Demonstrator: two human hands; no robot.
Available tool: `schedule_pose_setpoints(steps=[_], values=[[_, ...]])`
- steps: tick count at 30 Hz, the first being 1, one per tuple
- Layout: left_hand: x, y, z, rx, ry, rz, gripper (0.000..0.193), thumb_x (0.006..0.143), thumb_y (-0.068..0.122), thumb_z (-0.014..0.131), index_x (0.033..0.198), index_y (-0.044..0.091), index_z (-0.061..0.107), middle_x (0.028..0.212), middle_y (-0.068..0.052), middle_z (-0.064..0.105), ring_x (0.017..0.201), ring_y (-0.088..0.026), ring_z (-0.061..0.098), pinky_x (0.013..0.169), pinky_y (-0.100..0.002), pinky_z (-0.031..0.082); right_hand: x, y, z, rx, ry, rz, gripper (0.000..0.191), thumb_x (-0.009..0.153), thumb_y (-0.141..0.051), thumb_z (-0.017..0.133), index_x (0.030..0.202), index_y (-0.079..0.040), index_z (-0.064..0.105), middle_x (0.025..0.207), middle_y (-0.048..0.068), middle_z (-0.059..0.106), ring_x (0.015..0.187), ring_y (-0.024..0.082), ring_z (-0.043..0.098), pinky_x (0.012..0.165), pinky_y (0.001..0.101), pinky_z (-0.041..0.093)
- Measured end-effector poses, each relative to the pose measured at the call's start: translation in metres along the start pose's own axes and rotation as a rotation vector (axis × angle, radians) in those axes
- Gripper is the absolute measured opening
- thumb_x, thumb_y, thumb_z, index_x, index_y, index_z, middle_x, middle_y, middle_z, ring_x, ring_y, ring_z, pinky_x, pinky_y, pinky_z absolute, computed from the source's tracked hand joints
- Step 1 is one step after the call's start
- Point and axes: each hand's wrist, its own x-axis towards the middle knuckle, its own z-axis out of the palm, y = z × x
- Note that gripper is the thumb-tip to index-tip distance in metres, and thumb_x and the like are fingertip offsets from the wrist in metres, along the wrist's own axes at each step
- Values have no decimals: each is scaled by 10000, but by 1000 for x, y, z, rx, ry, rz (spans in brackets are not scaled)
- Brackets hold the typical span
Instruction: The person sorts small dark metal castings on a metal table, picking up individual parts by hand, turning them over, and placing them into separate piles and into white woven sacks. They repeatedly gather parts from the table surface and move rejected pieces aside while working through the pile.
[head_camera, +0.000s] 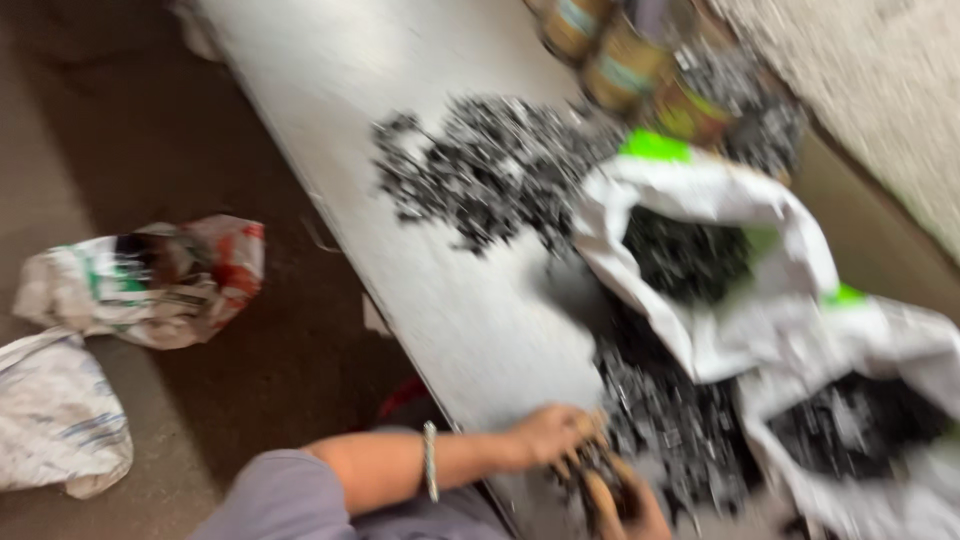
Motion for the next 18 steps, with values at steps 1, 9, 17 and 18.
schedule_pose_setpoints(steps=[1, 9, 17, 18], values=[[-1, -3, -2, -228, -87, -48, 597, 1009, 635, 494, 1024, 107, 773, 947, -83, 743, 796, -181, 690, 693, -326, 581, -17, -3, 1, -141, -29, -62, 472, 770, -46, 812, 1216, 27, 674, 1022, 133, 775, 878, 169, 734, 762, 285, 594], [11, -9, -49, -639, -16, -253, 267, 973, 212, 641, 1097, -13, 715, 916, -111, 767, 700, -205, 724, 558, -353, 606, -31, -67, 22, -456, 234, -12, 447, 759, -93, 860, 1171, -41, 693, 1001, 52, 753, 832, 160, 677, 740, 297, 560], [28, 17, -50, -218, 99, 69, 443, 861, 194, 833, 1237, -14, 725, 768, 9, 649, 613, -58, 592, 517, -229, 481, -46, -55, 48, -915, 181, -180, 458, 670, -118, 870, 1097, -82, 708, 1058, 114, 658, 1015, 346, 565, 890, 429, 468], [32, 23, -49, -173, 112, 165, 514, 832, 204, 866, 1283, 6, 717, 739, 22, 610, 603, -42, 555, 526, -211, 458, -49, -52, 49, -900, 179, -178, 433, 690, -101, 858, 1098, -85, 712, 1057, 104, 667, 1011, 337, 573, 891, 421, 474]])
